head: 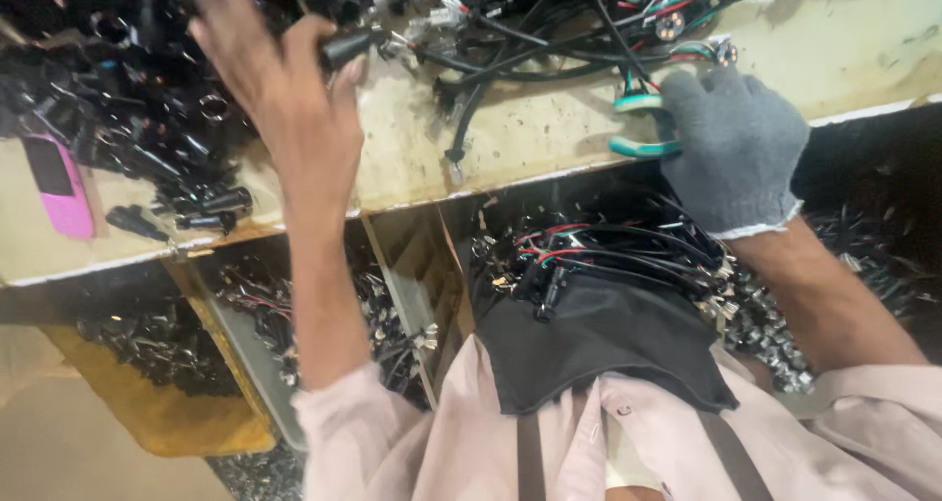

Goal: The person repeatedly picks up small black cylindrical objects with attached wires from a table, uses pliers to cut the wires, and places the objects back on the table. The action is continuous and repetitive.

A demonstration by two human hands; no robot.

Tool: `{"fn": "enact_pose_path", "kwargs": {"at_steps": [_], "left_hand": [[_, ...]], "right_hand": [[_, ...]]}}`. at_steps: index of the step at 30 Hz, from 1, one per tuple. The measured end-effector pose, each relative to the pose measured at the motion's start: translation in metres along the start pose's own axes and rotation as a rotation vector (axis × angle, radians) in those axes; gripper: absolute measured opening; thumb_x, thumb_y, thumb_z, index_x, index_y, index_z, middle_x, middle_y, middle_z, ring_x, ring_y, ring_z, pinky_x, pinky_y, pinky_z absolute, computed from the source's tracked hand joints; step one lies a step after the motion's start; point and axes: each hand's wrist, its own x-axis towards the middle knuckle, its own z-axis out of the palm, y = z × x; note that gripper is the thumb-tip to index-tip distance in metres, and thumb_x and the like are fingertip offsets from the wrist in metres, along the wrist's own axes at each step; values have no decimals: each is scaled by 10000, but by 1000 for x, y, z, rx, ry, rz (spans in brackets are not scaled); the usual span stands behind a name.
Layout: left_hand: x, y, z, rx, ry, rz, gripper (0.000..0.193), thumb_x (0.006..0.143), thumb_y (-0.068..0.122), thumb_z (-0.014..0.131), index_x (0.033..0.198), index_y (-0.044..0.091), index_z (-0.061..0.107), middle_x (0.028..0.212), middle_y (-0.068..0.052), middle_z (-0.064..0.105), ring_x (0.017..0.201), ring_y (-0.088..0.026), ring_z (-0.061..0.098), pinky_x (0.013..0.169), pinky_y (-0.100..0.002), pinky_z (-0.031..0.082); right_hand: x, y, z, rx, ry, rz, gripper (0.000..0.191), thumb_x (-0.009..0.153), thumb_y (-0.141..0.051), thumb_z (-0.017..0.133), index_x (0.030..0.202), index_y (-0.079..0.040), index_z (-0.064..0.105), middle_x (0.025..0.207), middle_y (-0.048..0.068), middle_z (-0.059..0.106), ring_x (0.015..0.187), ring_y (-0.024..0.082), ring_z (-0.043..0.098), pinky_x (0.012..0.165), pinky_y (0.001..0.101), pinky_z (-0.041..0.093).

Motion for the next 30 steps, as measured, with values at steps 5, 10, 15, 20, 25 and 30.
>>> {"fn": "enact_pose_path", "kwargs": {"at_steps": [5, 10, 15, 20, 25, 30], "left_hand": [[-37, 117, -13, -1690, -225, -327, 352, 1003, 205, 705, 1305, 82, 571, 1022, -45, 688, 873, -158, 690, 817, -323, 609], [-83, 162, 27, -1649, -552, -317, 375, 1052, 194, 658, 1366, 83, 487, 1145, -15, 553, 1006, -95, 538, 933, -261, 473], [-83, 157, 34, -1415, -625, -420, 336, 1123, 276, 516, 1364, 58, 602, 803, 10, 593, 741, -72, 571, 730, -233, 488], [-87, 164, 32, -1544, -608, -403, 375, 1151, 332, 517, 1391, 44, 523, 980, -13, 630, 895, -67, 559, 812, -244, 459], [-99, 168, 34, -1408, -583, -508, 374, 1159, 344, 527, 1376, 41, 558, 888, 29, 602, 790, -38, 532, 715, -218, 461], [-99, 169, 27, -1777, -668, -741, 414, 1100, 363, 553, 1360, 41, 554, 869, 48, 503, 706, -34, 420, 582, -194, 316]], "right_hand": [[-5, -1, 4, 62, -148, 91, 293, 1005, -280, 826, 1060, -66, 634, 862, 120, 612, 761, 289, 629, 616, 421, 473], [14, 8, -3, 194, -255, 75, 193, 1029, -209, 744, 1059, -67, 618, 925, 116, 632, 812, 289, 659, 676, 401, 515], [25, 0, -33, 613, -307, -74, 291, 811, -231, 765, 1060, -111, 672, 981, 97, 693, 844, 304, 702, 719, 417, 556], [-1, -22, -26, 685, -423, -376, 555, 628, -335, 862, 1121, -104, 755, 903, 67, 709, 826, 299, 722, 682, 398, 545], [-28, -13, -2, 1046, -279, -18, 280, 827, -109, 737, 1103, -88, 694, 910, 100, 717, 786, 239, 713, 696, 320, 540], [-26, -17, -9, 1087, -339, 326, 163, 936, -83, 644, 1083, -123, 703, 927, 86, 736, 711, 204, 707, 590, 292, 535]]}}
